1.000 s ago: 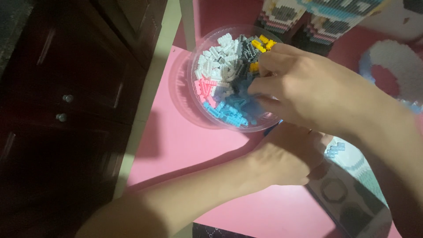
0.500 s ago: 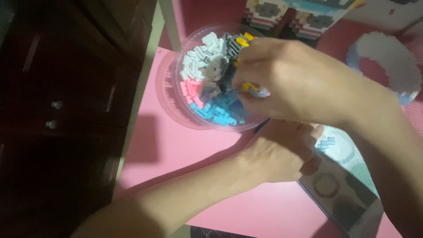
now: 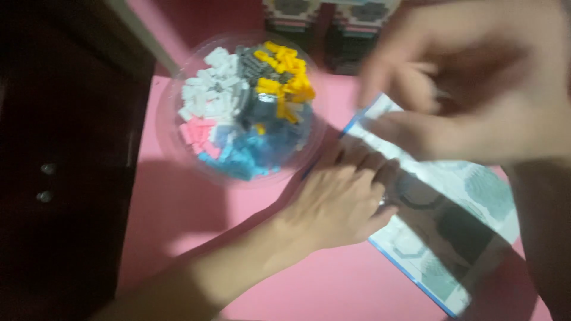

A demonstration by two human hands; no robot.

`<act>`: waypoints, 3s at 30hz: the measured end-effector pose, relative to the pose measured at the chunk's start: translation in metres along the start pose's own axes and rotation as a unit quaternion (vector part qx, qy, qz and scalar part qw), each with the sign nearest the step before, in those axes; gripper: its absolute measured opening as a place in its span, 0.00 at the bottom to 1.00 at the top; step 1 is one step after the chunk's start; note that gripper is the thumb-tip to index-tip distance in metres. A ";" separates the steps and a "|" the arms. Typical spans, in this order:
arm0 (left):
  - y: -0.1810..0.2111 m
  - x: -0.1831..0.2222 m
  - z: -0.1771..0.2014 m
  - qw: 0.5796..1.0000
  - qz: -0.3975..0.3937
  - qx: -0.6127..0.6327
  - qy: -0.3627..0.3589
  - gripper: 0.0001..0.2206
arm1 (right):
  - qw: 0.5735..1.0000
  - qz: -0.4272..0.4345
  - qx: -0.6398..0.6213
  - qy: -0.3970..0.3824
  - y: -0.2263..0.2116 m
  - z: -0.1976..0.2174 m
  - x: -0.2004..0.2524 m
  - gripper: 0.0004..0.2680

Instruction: Assembling a toy figure using small plastic building blocks following an instruction manual.

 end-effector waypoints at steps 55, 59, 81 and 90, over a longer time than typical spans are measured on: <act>0.022 -0.024 0.027 0.995 -0.096 0.036 -0.008 0.13 | 0.955 -0.277 0.061 -0.082 0.147 -0.014 0.189 0.19; 0.024 -0.021 0.024 0.993 -0.115 0.037 -0.017 0.14 | 0.965 -0.239 0.082 -0.072 0.136 -0.010 0.177 0.19; 0.022 -0.016 0.020 0.993 -0.112 0.039 0.017 0.14 | 0.990 -0.090 0.089 0.067 0.108 -0.016 0.152 0.11; 0.020 -0.015 0.024 0.994 -0.095 0.055 0.015 0.14 | 0.991 -0.096 0.058 0.076 0.114 -0.022 0.152 0.13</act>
Point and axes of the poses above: each hand's wrist, its own x-axis away from the middle knuckle, its own z-axis out of the back of the hand, y = z × x, the point moved 9 cm from there along -x, towards the middle knuckle, and after that the axes turned 3 degrees about -z, right-handed, at the moved point
